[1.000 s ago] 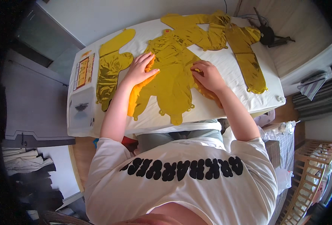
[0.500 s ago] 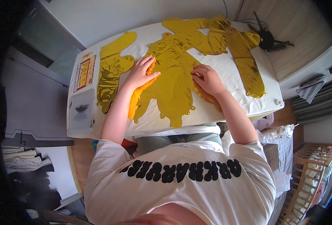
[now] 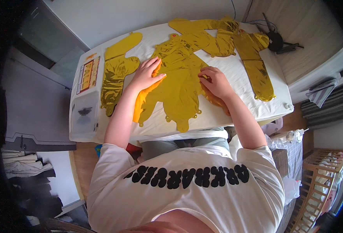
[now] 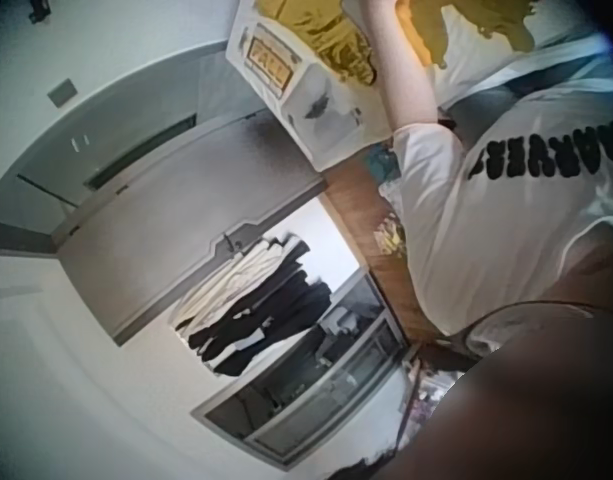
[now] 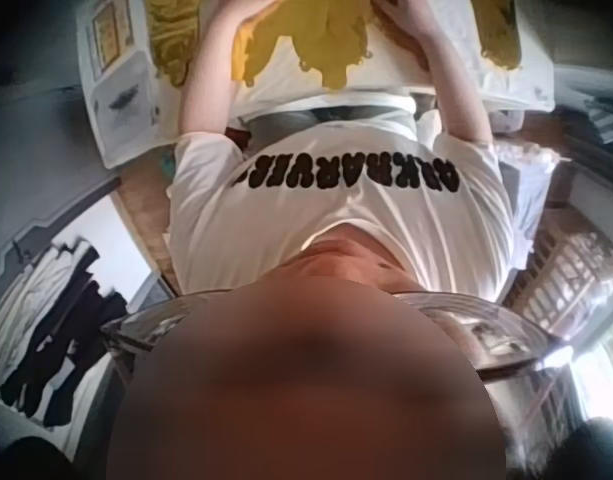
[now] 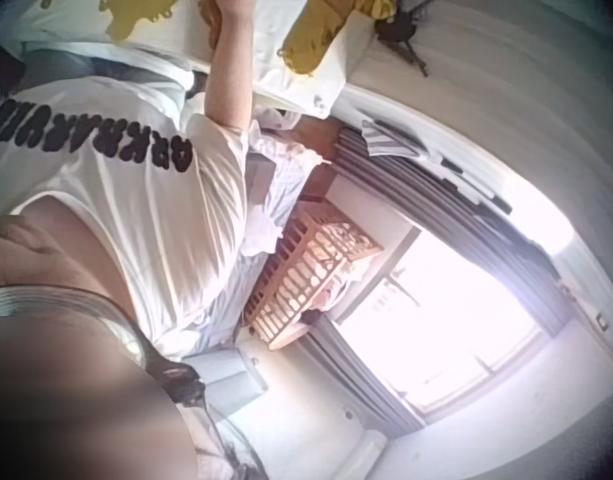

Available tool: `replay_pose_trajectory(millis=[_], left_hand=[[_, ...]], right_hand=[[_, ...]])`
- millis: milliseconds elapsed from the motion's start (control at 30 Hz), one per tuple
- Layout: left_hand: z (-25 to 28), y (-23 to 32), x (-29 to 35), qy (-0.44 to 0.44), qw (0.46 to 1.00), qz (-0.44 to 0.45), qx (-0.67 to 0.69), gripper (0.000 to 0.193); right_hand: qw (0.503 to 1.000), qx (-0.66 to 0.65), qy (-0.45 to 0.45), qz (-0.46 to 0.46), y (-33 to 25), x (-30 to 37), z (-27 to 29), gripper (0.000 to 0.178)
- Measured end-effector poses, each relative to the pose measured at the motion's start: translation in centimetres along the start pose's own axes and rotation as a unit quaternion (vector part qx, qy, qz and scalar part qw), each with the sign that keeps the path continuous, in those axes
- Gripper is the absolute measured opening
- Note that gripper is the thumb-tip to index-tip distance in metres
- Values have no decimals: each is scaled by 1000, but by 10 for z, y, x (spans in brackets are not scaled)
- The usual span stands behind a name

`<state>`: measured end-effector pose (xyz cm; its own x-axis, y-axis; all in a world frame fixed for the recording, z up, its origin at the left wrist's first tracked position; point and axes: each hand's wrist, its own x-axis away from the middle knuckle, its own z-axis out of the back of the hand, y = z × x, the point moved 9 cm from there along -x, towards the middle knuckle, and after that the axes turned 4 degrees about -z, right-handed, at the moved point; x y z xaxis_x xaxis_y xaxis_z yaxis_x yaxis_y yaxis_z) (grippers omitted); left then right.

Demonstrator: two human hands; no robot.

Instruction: Folding gold metallic foil balloons on a white table.

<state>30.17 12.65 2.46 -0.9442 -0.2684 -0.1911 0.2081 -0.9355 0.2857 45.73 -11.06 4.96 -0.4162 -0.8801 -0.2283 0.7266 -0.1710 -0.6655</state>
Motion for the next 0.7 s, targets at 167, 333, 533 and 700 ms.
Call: replay_pose_trajectory(millis=[167,333,533,700], left_hand=[[1,3,-1,1,1000,-3,-5,82],[2,3,-1,3,1000,0,-13,80],[3,5,-1,3,1000,0,-8,80],[4,5,3,4,1000,11,-9,81]], right_hand=[[1000,9,1,-4,3,0,-1,21],[999,-10,30,16,3,-2,2,21],[977,-187,-8,-104,29,-3,0,26],[956,-234,-34,-172,31,-15,19,31]])
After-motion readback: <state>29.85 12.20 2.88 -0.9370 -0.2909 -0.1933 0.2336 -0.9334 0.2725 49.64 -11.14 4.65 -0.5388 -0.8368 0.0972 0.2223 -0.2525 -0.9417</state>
